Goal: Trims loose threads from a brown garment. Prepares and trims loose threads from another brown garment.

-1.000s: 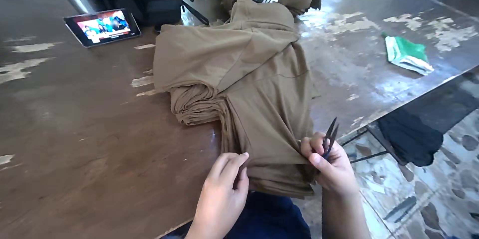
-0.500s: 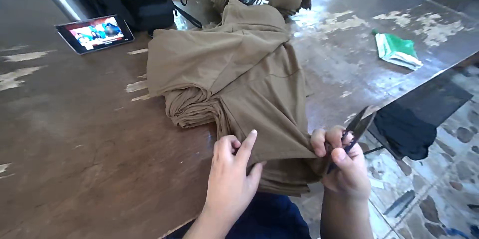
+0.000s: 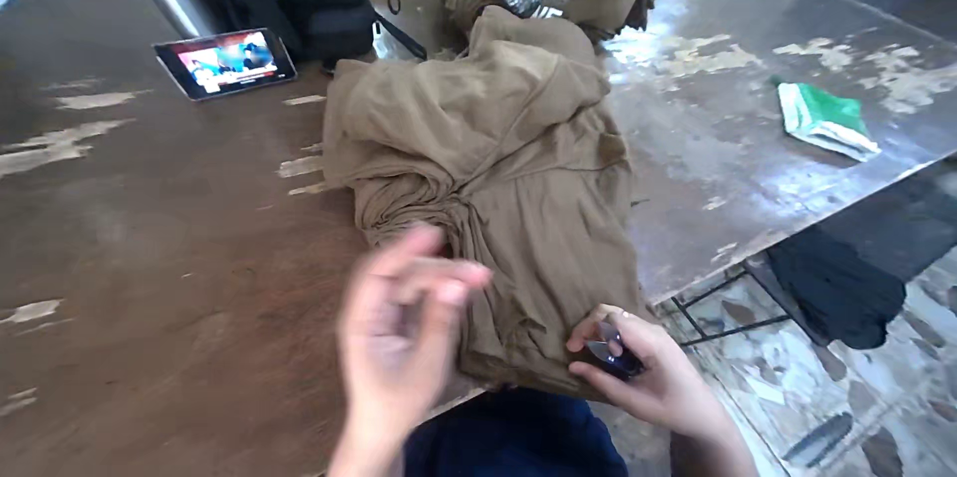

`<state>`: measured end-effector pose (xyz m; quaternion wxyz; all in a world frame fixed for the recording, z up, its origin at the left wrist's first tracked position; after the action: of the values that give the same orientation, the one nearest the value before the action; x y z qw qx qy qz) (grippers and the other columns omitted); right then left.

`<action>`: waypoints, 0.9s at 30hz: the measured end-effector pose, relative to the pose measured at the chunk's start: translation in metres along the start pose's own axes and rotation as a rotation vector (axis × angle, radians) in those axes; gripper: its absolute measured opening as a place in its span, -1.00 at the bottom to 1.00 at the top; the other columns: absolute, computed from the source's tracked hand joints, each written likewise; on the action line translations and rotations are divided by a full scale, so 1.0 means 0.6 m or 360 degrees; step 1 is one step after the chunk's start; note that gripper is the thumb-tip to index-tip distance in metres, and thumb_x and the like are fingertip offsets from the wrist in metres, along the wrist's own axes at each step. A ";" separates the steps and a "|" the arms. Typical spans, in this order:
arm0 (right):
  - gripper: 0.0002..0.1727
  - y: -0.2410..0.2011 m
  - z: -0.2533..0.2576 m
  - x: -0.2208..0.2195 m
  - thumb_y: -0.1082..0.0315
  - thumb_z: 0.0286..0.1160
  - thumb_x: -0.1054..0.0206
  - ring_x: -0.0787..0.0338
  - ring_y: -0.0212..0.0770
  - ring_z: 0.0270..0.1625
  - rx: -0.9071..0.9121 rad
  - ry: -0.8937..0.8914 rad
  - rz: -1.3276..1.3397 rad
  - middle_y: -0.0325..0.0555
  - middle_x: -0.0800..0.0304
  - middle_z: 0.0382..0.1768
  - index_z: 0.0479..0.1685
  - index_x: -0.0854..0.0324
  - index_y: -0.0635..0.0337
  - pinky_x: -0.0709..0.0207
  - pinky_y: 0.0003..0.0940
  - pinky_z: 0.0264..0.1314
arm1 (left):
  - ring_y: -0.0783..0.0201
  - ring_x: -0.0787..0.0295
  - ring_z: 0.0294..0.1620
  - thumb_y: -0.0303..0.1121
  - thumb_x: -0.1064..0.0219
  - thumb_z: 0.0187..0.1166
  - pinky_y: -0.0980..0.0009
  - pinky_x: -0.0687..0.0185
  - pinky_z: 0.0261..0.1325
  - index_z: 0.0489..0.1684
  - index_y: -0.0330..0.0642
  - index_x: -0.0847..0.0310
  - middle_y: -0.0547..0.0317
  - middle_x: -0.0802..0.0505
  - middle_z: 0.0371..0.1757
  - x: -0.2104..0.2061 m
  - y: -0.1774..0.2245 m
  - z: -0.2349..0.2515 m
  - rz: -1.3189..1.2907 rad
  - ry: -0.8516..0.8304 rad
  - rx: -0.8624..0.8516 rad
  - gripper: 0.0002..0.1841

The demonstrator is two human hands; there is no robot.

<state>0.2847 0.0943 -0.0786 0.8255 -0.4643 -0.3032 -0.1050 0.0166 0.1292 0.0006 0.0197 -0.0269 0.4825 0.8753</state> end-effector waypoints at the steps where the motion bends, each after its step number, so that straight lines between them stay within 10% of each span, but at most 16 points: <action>1: -0.76 0.000 0.002 -0.002 0.16 0.50 -0.43 -0.68 -0.46 -0.18 0.0017 0.0015 -0.0053 -0.17 -0.80 -0.27 -0.22 -0.59 0.15 -0.54 -0.59 -0.05 | 0.39 -0.91 0.00 -0.32 -0.40 0.64 0.38 -0.83 0.19 0.25 -0.08 -0.70 0.32 -0.95 -0.04 -0.035 -0.020 -0.019 0.0150 -0.0250 0.0001 -0.73; 4: -0.76 -0.002 0.005 -0.005 0.17 0.46 -0.39 -0.63 -0.44 -0.27 0.0004 0.0026 -0.0157 -0.16 -0.73 -0.36 -0.28 -0.58 0.17 -0.51 -0.56 -0.15 | 0.19 -0.77 0.27 -0.23 -0.42 0.57 0.15 -0.66 0.28 0.21 -0.02 -0.83 0.27 -0.91 0.11 -0.121 -0.068 -0.061 0.0886 -0.0853 -0.0030 -0.70; 13: -0.82 -0.020 0.015 0.006 0.26 0.40 -0.35 -0.62 -0.48 -0.31 0.0082 0.0040 0.0030 -0.17 -0.65 -0.37 -0.26 -0.50 0.16 -0.51 -0.62 -0.24 | 0.15 -0.72 0.10 0.11 -0.55 0.35 0.19 -0.63 0.10 0.13 0.07 -0.87 0.24 -0.86 -0.03 -0.122 -0.087 -0.073 0.0960 -0.0819 -0.0093 -0.53; 18: -0.85 -0.072 0.043 0.062 0.27 0.42 -0.34 -0.62 -0.59 -0.23 0.0318 0.0309 0.0369 -0.40 -0.59 -0.31 -0.17 -0.44 -0.07 -0.48 -0.70 -0.14 | 0.23 -0.77 -0.04 -0.55 -0.35 0.31 0.50 -0.69 0.10 -0.06 -0.12 -0.91 0.03 -0.81 -0.13 -0.104 -0.075 -0.074 0.0992 -0.0319 -0.0186 -0.70; 23: -0.84 -0.071 0.082 0.113 0.35 0.42 -0.37 -0.70 -0.64 -0.13 0.0438 0.0688 0.0207 -0.53 -0.71 -0.18 -0.18 -0.51 -0.15 -0.55 -0.73 -0.10 | 0.29 -0.85 0.03 -0.56 -0.36 0.44 0.55 -0.68 0.24 0.01 -0.20 -0.90 0.02 -0.91 -0.08 -0.093 -0.065 -0.076 0.0868 -0.0258 -0.0217 -0.73; 27: -0.83 -0.035 0.110 0.063 0.37 0.53 -0.34 -0.63 -0.45 -0.22 0.0218 0.0872 -0.0441 -0.05 -0.66 -0.15 -0.32 -0.50 0.28 -0.53 -0.62 -0.17 | 0.47 -0.87 -0.08 -0.58 -0.30 0.59 0.57 -0.76 0.11 0.29 -0.53 -0.66 0.06 -0.93 -0.06 -0.090 -0.082 -0.068 0.0220 -0.0145 0.0199 -0.66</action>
<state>0.2784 0.1414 -0.0159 0.8837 -0.3165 -0.1363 -0.3169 0.0745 0.1206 -0.0594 -0.0173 0.0475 0.5355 0.8430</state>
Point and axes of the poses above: each hand's wrist, its own z-axis towards the middle knuckle, its own x-axis out of the back of the hand, y = z × x, the point moved 6 cm from there along z, towards the middle knuckle
